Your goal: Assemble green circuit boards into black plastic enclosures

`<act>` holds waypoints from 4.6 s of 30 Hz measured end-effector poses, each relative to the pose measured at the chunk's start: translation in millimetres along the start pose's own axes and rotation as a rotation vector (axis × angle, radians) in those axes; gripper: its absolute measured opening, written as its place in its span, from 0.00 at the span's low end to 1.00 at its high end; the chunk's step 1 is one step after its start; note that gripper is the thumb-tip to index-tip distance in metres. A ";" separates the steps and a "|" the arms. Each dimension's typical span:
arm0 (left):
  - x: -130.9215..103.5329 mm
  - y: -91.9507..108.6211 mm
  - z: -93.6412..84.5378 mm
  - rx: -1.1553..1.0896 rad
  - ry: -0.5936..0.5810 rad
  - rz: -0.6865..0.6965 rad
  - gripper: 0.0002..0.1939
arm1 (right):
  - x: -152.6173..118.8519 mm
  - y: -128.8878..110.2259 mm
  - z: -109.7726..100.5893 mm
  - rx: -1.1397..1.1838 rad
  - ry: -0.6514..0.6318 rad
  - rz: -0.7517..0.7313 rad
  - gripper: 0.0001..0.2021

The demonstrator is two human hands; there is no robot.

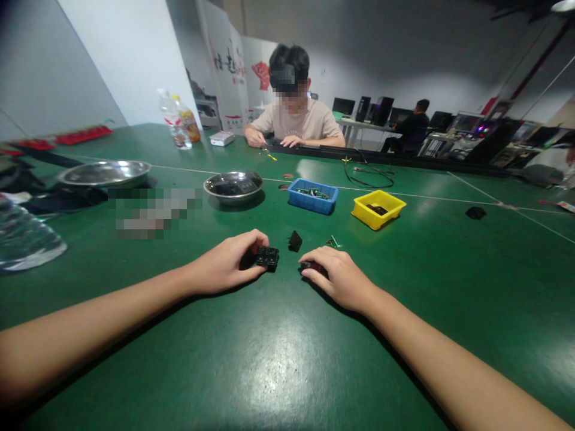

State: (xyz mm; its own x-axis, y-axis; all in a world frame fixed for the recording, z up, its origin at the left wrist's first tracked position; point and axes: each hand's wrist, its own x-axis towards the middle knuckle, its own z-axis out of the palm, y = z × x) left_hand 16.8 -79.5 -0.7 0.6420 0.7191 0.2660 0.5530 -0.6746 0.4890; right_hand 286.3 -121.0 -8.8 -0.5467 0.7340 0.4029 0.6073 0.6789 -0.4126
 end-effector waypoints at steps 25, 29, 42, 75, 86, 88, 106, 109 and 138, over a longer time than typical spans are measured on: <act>0.8 -2.0 -0.1 0.009 -0.020 0.012 0.12 | -3.2 -3.1 -1.8 -0.132 0.204 -0.072 0.02; 0.8 -1.6 -0.3 0.005 -0.018 0.012 0.12 | -2.7 -5.7 -3.6 -0.126 0.270 -0.086 0.02; 0.8 -1.0 -0.1 0.003 -0.017 0.009 0.11 | -0.5 -6.7 -5.4 -0.131 0.168 0.021 0.03; 1.3 -0.9 -0.7 0.003 -0.024 -0.008 0.11 | 1.7 1.5 0.4 0.053 0.005 0.187 0.08; 1.2 -0.8 -0.4 0.007 -0.026 -0.003 0.11 | 2.0 -0.4 -2.1 0.039 -0.082 0.111 0.03; 1.2 -0.7 -0.6 0.009 -0.026 -0.002 0.11 | 2.9 -2.3 -3.1 0.056 -0.067 0.133 0.06; 1.0 -0.3 -0.5 -0.009 -0.017 -0.001 0.11 | 4.4 0.1 -3.3 0.493 0.040 0.470 0.22; 1.1 -0.1 -0.7 -0.003 -0.020 -0.002 0.11 | 5.1 0.5 -3.7 0.549 0.052 0.453 0.22; 1.3 0.4 -1.8 0.000 -0.032 0.003 0.11 | 6.7 2.7 5.3 1.103 0.296 0.603 0.20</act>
State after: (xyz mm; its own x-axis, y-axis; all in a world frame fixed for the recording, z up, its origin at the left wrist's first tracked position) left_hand 16.8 -78.5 1.3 0.6602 0.7116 0.2403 0.5514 -0.6765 0.4882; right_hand 281.3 -114.1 -11.6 -0.1204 0.9924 0.0238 -0.1591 0.0044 -0.9872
